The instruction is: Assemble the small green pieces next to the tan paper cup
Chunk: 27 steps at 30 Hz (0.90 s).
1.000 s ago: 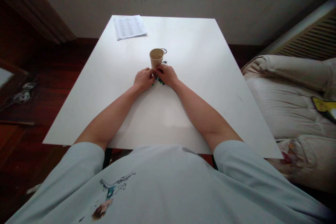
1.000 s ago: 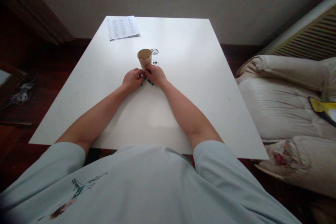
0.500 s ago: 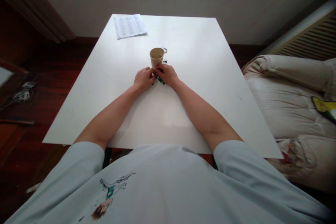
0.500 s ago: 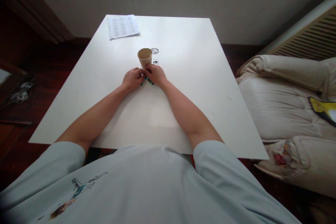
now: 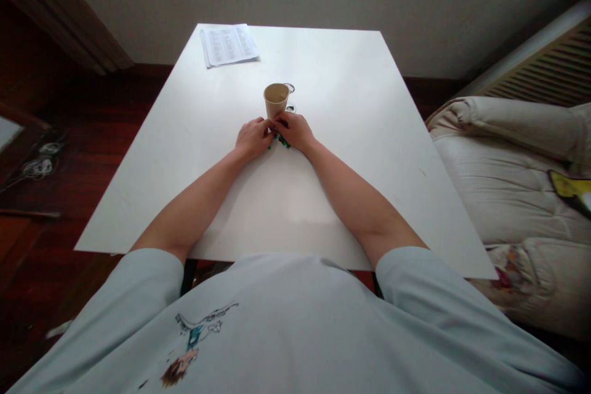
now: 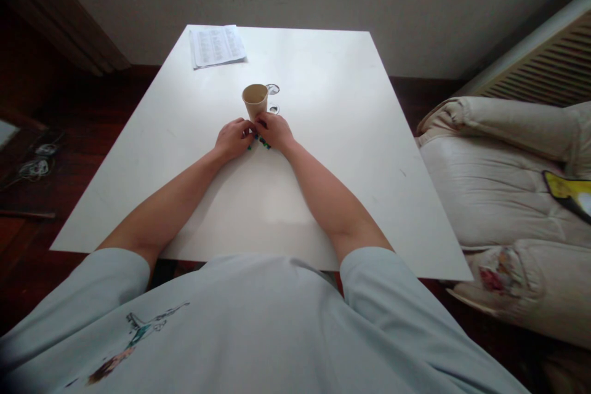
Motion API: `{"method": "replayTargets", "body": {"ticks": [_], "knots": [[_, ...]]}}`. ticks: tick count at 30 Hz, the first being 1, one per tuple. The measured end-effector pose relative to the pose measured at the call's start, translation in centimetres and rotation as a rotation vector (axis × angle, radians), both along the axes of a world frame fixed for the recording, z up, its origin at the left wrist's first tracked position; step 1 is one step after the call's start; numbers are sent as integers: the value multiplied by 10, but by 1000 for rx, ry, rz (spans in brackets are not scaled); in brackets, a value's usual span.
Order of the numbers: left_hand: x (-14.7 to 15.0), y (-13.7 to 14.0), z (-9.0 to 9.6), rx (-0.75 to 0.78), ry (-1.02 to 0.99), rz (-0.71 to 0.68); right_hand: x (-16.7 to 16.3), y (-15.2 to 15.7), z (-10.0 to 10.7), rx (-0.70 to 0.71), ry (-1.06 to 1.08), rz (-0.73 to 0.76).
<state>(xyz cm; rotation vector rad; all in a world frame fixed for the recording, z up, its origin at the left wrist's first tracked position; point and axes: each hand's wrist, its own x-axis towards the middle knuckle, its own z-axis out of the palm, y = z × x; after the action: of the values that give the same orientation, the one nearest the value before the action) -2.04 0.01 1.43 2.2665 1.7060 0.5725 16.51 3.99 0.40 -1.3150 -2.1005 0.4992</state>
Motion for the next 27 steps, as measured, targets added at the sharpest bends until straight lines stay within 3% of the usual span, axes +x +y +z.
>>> {"method": "replayTargets", "body": {"ticks": [15,27], "knots": [[0,1,-1,-1,13,0,0,1,-2,-24,-18,-15],[-1,-1,1,-6,-16,0,-1,-7,10,-17,5,9]]}}
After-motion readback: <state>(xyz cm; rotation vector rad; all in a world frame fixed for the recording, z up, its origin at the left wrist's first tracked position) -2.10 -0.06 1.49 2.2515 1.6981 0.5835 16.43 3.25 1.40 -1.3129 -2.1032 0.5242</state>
